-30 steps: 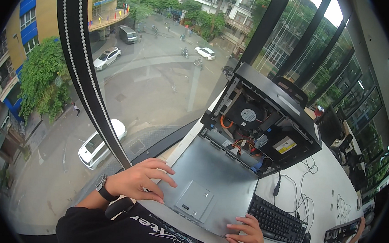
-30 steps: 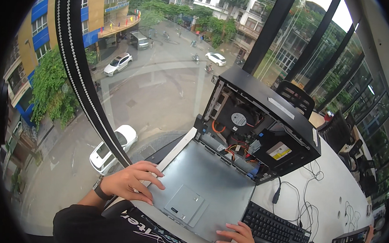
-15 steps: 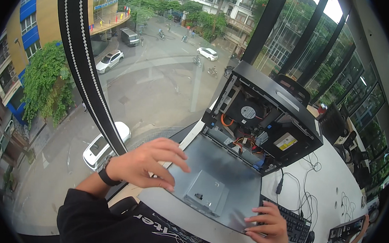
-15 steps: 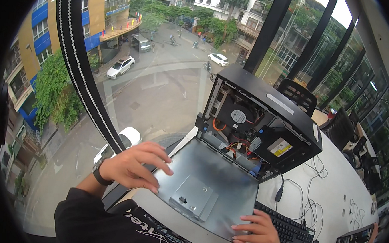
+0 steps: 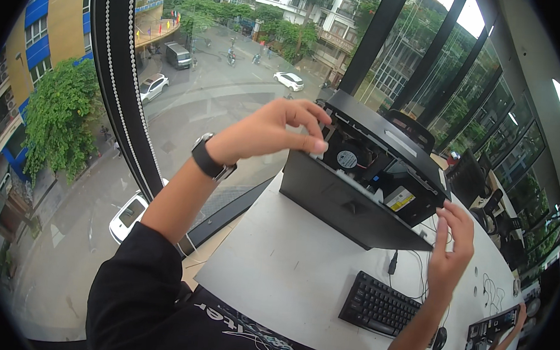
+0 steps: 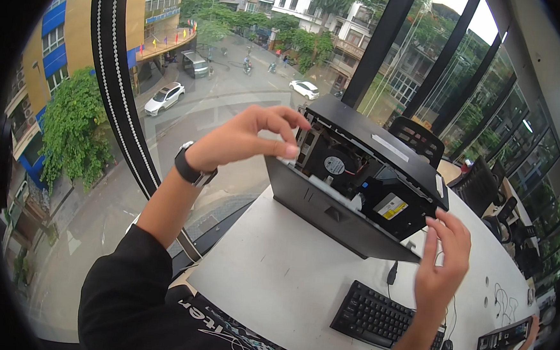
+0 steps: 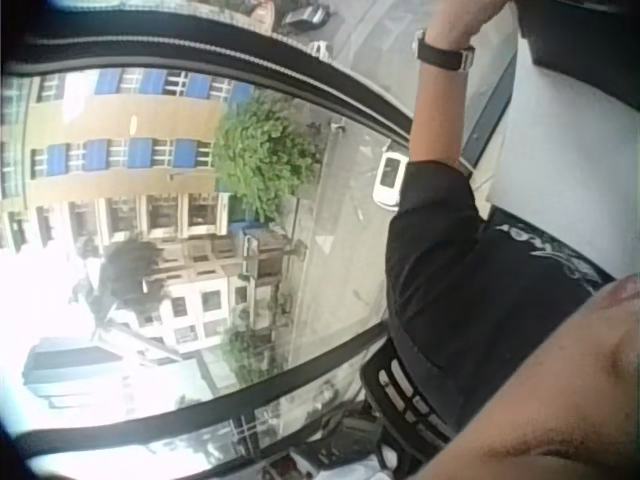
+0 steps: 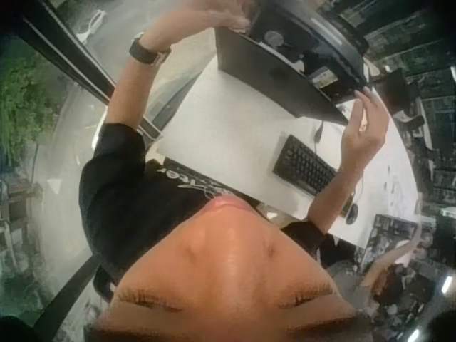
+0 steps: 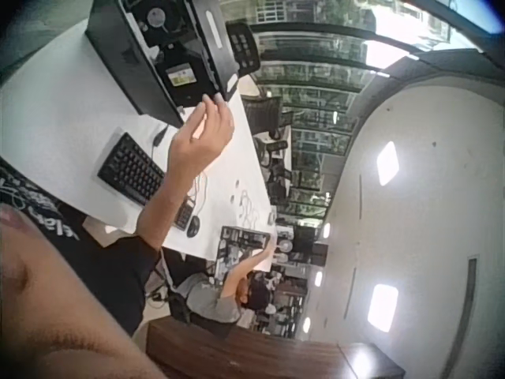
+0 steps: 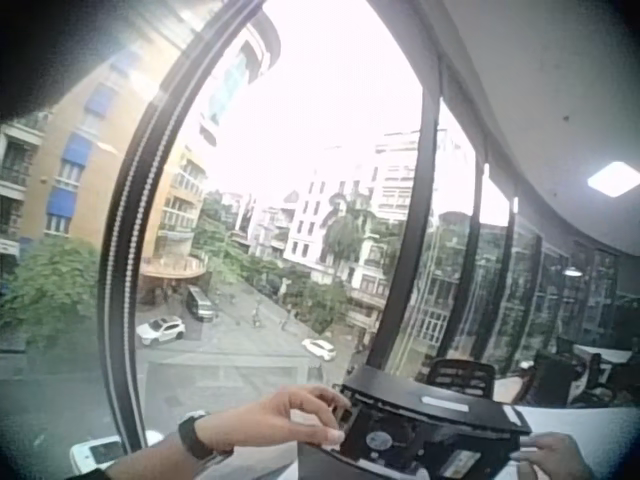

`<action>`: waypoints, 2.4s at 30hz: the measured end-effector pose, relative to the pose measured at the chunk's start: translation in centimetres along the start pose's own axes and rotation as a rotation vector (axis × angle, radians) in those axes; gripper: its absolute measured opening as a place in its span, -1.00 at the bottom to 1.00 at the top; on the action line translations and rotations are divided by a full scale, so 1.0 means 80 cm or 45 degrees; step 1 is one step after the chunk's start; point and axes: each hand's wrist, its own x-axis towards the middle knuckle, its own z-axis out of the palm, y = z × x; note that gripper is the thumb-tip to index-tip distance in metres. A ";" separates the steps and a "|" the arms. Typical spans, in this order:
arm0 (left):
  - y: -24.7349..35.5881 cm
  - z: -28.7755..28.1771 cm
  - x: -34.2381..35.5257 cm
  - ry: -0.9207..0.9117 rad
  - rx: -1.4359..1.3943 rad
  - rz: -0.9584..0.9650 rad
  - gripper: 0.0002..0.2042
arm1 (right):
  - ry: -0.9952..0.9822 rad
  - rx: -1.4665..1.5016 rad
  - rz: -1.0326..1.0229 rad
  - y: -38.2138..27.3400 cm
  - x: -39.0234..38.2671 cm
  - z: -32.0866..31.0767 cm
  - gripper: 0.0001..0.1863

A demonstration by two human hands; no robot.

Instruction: The recorder disassembles a desktop computer, checks internal components, reassembles the case, and connects various cables.

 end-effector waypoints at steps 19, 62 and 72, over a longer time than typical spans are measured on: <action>0.005 0.087 0.121 0.681 1.083 0.838 -0.63 | 0.435 -0.782 -0.600 0.036 0.111 0.116 -0.65; -0.037 0.115 0.138 0.767 1.398 0.775 -0.53 | 0.785 -0.862 -0.694 0.060 0.122 0.133 -0.60; -0.052 0.133 0.095 0.777 1.367 0.848 -0.82 | 0.457 -0.681 -0.566 0.064 0.053 0.118 -0.63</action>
